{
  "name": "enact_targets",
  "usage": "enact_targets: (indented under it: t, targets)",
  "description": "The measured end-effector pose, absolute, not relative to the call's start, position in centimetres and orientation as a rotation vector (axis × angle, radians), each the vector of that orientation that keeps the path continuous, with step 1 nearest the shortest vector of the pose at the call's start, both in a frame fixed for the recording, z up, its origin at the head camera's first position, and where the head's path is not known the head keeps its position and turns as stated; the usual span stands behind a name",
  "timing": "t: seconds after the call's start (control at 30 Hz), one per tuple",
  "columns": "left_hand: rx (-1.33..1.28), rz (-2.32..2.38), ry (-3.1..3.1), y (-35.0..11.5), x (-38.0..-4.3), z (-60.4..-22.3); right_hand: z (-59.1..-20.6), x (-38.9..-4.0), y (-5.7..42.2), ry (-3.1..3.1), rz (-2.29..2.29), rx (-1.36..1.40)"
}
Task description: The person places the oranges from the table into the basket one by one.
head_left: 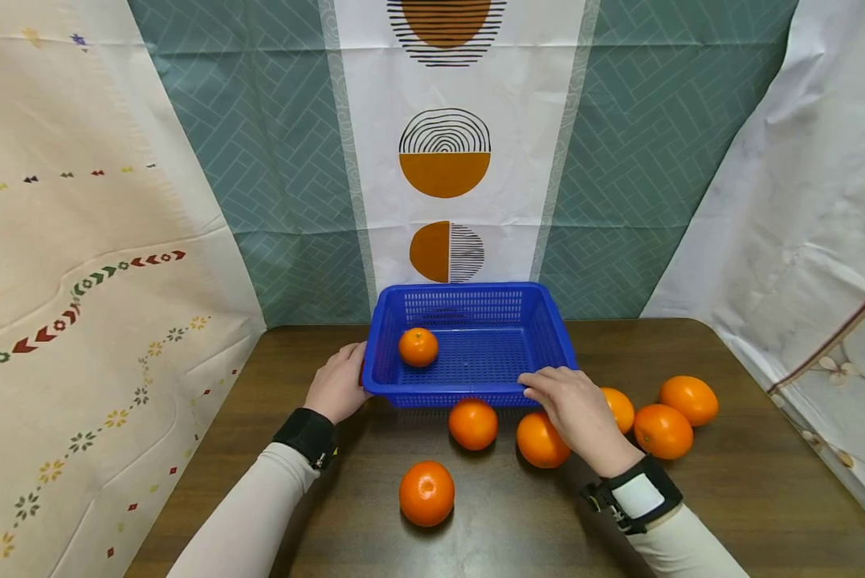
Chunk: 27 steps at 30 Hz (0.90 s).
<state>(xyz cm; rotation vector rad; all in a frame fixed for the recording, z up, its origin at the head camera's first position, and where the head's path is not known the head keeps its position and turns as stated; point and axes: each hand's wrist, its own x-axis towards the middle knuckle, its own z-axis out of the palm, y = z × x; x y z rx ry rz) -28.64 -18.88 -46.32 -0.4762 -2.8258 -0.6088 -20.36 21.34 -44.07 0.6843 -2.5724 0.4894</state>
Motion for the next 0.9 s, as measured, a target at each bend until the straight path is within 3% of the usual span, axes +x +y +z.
enact_targets:
  t: [0.9]
  targets:
    - [-0.469, -0.647, -2.841, -18.8, -28.95, -46.33, -43.95, -20.14, 21.22, -2.571, 0.487, 0.682]
